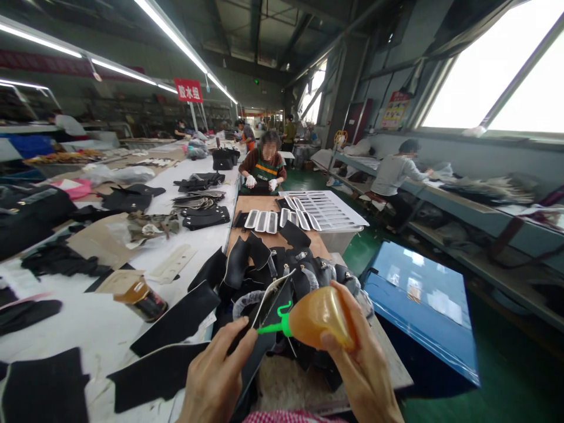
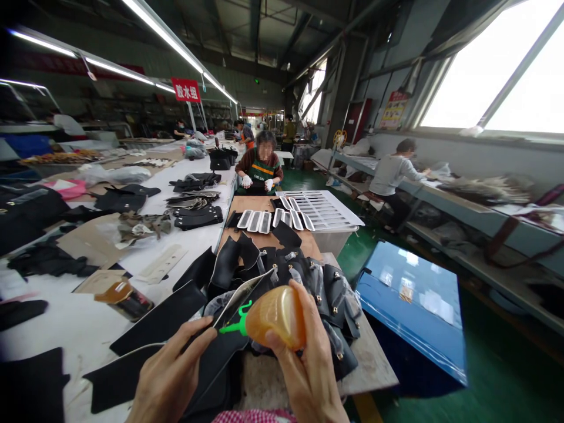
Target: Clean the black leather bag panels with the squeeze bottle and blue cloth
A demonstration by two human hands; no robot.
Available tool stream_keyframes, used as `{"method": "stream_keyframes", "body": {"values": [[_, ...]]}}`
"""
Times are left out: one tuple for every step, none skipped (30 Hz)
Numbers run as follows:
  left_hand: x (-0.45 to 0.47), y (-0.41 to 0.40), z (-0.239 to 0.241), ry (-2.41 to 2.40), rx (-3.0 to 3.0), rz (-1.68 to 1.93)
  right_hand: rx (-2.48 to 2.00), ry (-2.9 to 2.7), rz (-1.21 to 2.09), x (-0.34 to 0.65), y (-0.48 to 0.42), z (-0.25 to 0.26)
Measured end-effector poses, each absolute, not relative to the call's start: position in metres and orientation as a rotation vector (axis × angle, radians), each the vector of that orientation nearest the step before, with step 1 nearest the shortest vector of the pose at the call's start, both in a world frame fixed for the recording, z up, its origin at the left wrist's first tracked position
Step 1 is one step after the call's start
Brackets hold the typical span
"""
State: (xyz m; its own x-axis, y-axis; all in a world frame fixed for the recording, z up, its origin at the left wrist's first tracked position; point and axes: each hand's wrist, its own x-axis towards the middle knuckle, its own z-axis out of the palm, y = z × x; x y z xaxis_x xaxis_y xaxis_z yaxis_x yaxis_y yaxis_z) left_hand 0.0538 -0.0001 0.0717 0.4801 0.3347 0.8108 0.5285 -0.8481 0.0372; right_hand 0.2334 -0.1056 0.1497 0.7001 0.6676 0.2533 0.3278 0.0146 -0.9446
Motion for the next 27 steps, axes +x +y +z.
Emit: {"method": "stream_keyframes", "body": {"values": [[0.053,0.000,0.071,-0.739,-2.506,-1.312,-1.602,-0.869,0.295,0.234,-0.105,0.149],[0.053,0.000,0.071,-0.735,-2.509,-1.323,-1.623,-0.907,0.248,0.235,-0.105,0.148],[0.051,0.000,0.070,-0.730,-2.517,-1.327,-1.643,-0.937,0.199,0.236,-0.105,0.146],[0.050,0.001,0.068,-0.711,-2.520,-1.328,-1.661,-0.956,0.167,0.237,-0.105,0.145],[0.048,0.002,0.067,-0.689,-2.522,-1.317,-1.673,-0.961,0.162,0.237,-0.106,0.145],[0.046,0.003,0.065,-0.667,-2.521,-1.297,-1.677,-0.955,0.179,0.238,-0.107,0.146],[0.045,0.004,0.063,-0.647,-2.517,-1.272,-1.673,-0.940,0.210,0.237,-0.109,0.148],[0.044,0.004,0.061,-0.632,-2.513,-1.250,-1.659,-0.918,0.239,0.237,-0.110,0.150],[0.043,0.005,0.059,-0.624,-2.513,-1.235,-1.636,-0.890,0.259,0.237,-0.112,0.152],[0.043,0.005,0.058,-0.626,-2.515,-1.227,-1.607,-0.859,0.267,0.238,-0.113,0.154],[0.044,0.005,0.057,-0.629,-2.525,-1.220,-1.580,-0.830,0.264,0.240,-0.113,0.156],[0.045,0.005,0.056,-0.630,-2.531,-1.224,-1.563,-0.806,0.254,0.242,-0.113,0.157],[0.046,0.004,0.057,-0.632,-2.536,-1.230,-1.564,-0.791,0.239,0.245,-0.113,0.156],[0.047,0.004,0.058,-0.635,-2.534,-1.236,-1.576,-0.797,0.218,0.249,-0.112,0.155],[0.049,0.003,0.060,-0.642,-2.529,-1.236,-1.595,-0.828,0.195,0.252,-0.111,0.153],[0.050,0.002,0.062,-0.650,-2.521,-1.227,-1.616,-0.875,0.172,0.255,-0.110,0.150],[0.051,0.001,0.064,-0.663,-2.515,-1.204,-1.634,-0.924,0.150,0.257,-0.109,0.148],[0.052,0.001,0.066,-0.675,-2.513,-1.175,-1.650,-0.964,0.133,0.257,-0.108,0.147],[0.053,0.000,0.068,-0.681,-2.517,-1.148,-1.665,-0.987,0.125,0.256,-0.108,0.146],[0.053,0.000,0.068,-0.676,-2.526,-1.132,-1.679,-0.994,0.132,0.254,-0.107,0.145],[0.053,-0.001,0.068,-0.667,-2.538,-1.128,-1.689,-0.991,0.160,0.251,-0.107,0.146],[0.053,-0.001,0.068,-0.660,-2.554,-1.136,-1.692,-0.994,0.203,0.249,-0.107,0.146],[0.053,-0.001,0.067,-0.666,-2.575,-1.146,-1.688,-1.006,0.249,0.247,-0.106,0.146],[0.052,-0.001,0.065,-0.678,-2.597,-1.153,-1.678,-1.030,0.276,0.246,-0.105,0.145],[0.052,-0.001,0.064,-0.694,-2.614,-1.159,-1.669,-1.054,0.278,0.246,-0.103,0.144],[0.051,-0.001,0.062,-0.693,-2.624,-1.169,-1.661,-1.072,0.252,0.247,-0.102,0.143],[0.051,-0.001,0.061,-0.681,-2.627,-1.181,-1.652,-1.085,0.202,0.249,-0.100,0.142]]}}
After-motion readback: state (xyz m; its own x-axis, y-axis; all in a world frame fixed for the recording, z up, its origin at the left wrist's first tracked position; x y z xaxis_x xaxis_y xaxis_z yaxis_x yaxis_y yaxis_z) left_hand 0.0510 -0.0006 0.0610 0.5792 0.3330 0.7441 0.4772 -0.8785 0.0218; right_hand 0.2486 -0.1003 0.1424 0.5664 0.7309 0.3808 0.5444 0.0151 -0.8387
